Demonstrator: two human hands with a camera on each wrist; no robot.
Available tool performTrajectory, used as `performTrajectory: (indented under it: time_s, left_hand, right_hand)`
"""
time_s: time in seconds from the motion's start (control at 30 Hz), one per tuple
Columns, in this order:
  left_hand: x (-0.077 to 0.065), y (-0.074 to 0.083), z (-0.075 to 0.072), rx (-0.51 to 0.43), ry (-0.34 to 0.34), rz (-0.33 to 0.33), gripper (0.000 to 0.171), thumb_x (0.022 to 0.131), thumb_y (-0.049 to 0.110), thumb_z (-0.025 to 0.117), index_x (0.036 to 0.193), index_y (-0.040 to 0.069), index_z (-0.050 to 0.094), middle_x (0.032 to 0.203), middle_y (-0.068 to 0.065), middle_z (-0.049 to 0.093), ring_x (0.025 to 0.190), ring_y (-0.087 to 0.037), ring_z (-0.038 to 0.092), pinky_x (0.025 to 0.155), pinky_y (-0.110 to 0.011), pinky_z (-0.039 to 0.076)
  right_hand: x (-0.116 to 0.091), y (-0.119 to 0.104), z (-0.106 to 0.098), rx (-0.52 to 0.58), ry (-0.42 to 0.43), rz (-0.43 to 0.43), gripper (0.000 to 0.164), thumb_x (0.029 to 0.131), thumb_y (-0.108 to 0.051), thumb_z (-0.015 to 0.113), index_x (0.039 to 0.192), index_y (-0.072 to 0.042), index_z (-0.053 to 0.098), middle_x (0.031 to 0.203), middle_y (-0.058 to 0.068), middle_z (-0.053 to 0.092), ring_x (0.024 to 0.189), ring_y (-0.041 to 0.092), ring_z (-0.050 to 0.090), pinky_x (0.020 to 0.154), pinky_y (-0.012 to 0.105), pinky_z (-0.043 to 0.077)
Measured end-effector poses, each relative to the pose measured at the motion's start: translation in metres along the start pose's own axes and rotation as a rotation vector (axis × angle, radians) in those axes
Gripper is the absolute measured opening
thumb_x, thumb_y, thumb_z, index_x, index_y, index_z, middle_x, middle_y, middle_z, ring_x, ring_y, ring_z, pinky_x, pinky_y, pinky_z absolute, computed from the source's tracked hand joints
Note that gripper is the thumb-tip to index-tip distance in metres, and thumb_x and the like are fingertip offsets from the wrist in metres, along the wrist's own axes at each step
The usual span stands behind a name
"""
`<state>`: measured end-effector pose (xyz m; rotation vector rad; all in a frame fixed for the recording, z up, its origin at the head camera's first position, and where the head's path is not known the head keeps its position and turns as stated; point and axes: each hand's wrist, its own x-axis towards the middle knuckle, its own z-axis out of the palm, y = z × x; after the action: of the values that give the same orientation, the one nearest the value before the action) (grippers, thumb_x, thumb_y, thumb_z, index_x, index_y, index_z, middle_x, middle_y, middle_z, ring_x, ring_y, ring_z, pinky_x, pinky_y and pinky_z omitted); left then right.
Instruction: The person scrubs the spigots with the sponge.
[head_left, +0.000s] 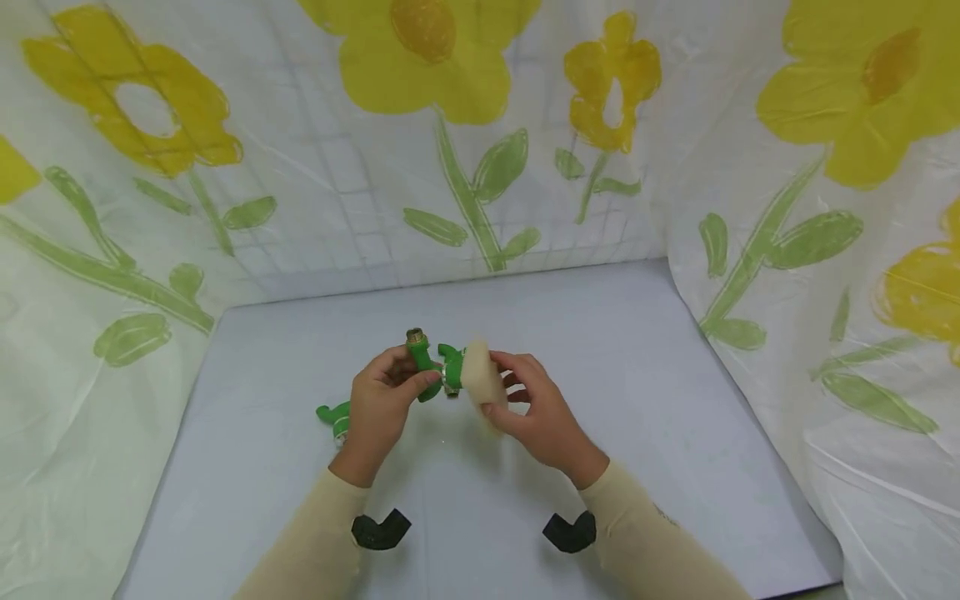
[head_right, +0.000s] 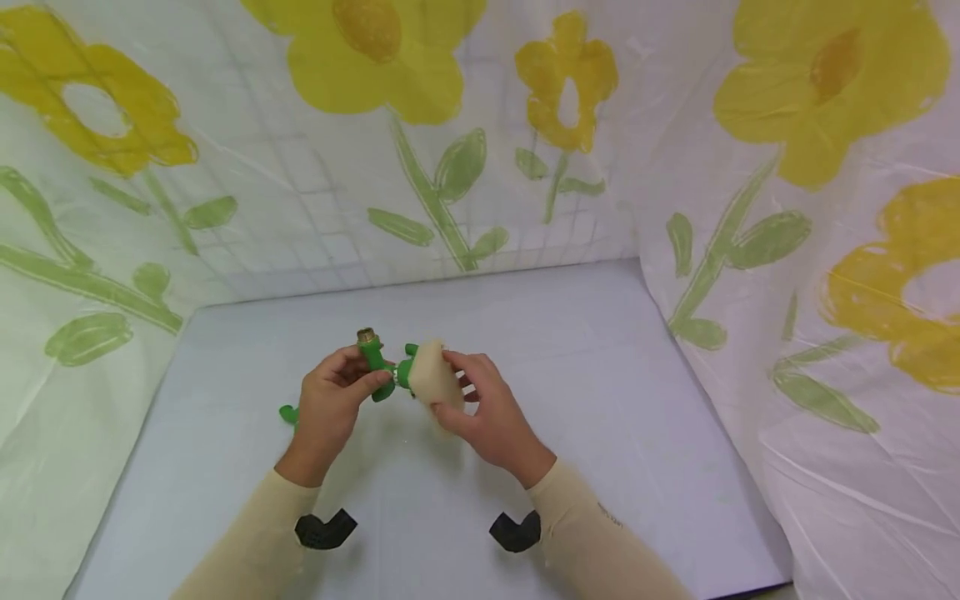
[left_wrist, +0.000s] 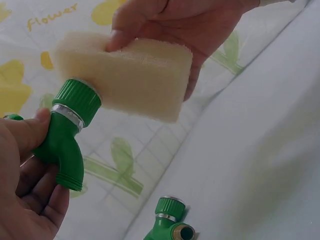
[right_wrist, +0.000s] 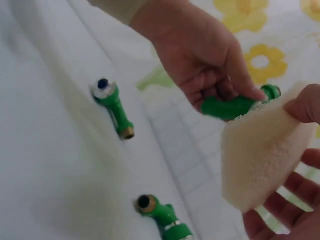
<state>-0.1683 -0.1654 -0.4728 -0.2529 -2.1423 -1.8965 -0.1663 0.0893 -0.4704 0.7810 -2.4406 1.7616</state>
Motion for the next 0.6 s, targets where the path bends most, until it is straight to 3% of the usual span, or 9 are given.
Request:
performTrajectory:
  time_s: [0.1, 0.2, 0.3, 0.43, 0.6]
  left_hand:
    - [0.0, -0.001, -0.001, 0.003, 0.017, -0.017, 0.027, 0.091, 0.004, 0.09, 0.115, 0.002, 0.076, 0.102, -0.01, 0.077, 0.092, -0.02, 0.072, 0.075, -0.025, 0.058]
    - [0.0, 0.0, 0.0, -0.014, -0.018, -0.033, 0.025, 0.091, 0.005, 0.09, 0.112, 0.004, 0.077, 0.1, -0.009, 0.077, 0.089, -0.021, 0.071, 0.074, -0.026, 0.058]
    - [0.0, 0.003, 0.0, -0.035, -0.036, -0.034, 0.023, 0.09, 0.002, 0.09, 0.11, 0.002, 0.078, 0.098, -0.01, 0.076, 0.088, -0.022, 0.07, 0.073, -0.027, 0.058]
    - [0.001, 0.006, -0.001, -0.034, -0.004, -0.035, 0.026, 0.09, 0.0, 0.089, 0.115, 0.001, 0.08, 0.101, -0.011, 0.079, 0.09, -0.023, 0.071, 0.074, -0.026, 0.058]
    - [0.003, 0.002, -0.003, -0.051, 0.007, -0.109, 0.032, 0.092, 0.003, 0.089, 0.122, 0.0, 0.081, 0.105, -0.013, 0.08, 0.097, -0.023, 0.074, 0.08, -0.027, 0.059]
  right_hand:
    - [-0.001, -0.004, 0.003, -0.028, 0.005, -0.082, 0.065, 0.096, -0.01, 0.081, 0.156, -0.009, 0.055, 0.138, 0.006, 0.057, 0.119, 0.024, 0.058, 0.092, 0.05, 0.058]
    - [0.006, -0.008, 0.002, -0.057, 0.048, -0.14, 0.065, 0.095, -0.009, 0.081, 0.155, -0.008, 0.056, 0.138, 0.007, 0.057, 0.118, 0.025, 0.057, 0.091, 0.049, 0.058]
    - [0.012, -0.006, -0.001, -0.051, 0.068, -0.099, 0.065, 0.096, -0.01, 0.08, 0.156, -0.008, 0.055, 0.137, 0.007, 0.057, 0.118, 0.025, 0.058, 0.091, 0.05, 0.057]
    - [0.008, 0.002, 0.0, -0.002, 0.014, -0.011, 0.065, 0.098, -0.011, 0.078, 0.158, -0.009, 0.053, 0.137, 0.006, 0.057, 0.12, 0.024, 0.058, 0.093, 0.056, 0.057]
    - [0.003, 0.001, 0.006, -0.003, -0.006, -0.111, 0.066, 0.094, -0.007, 0.081, 0.155, -0.008, 0.055, 0.137, 0.007, 0.057, 0.118, 0.025, 0.058, 0.092, 0.052, 0.059]
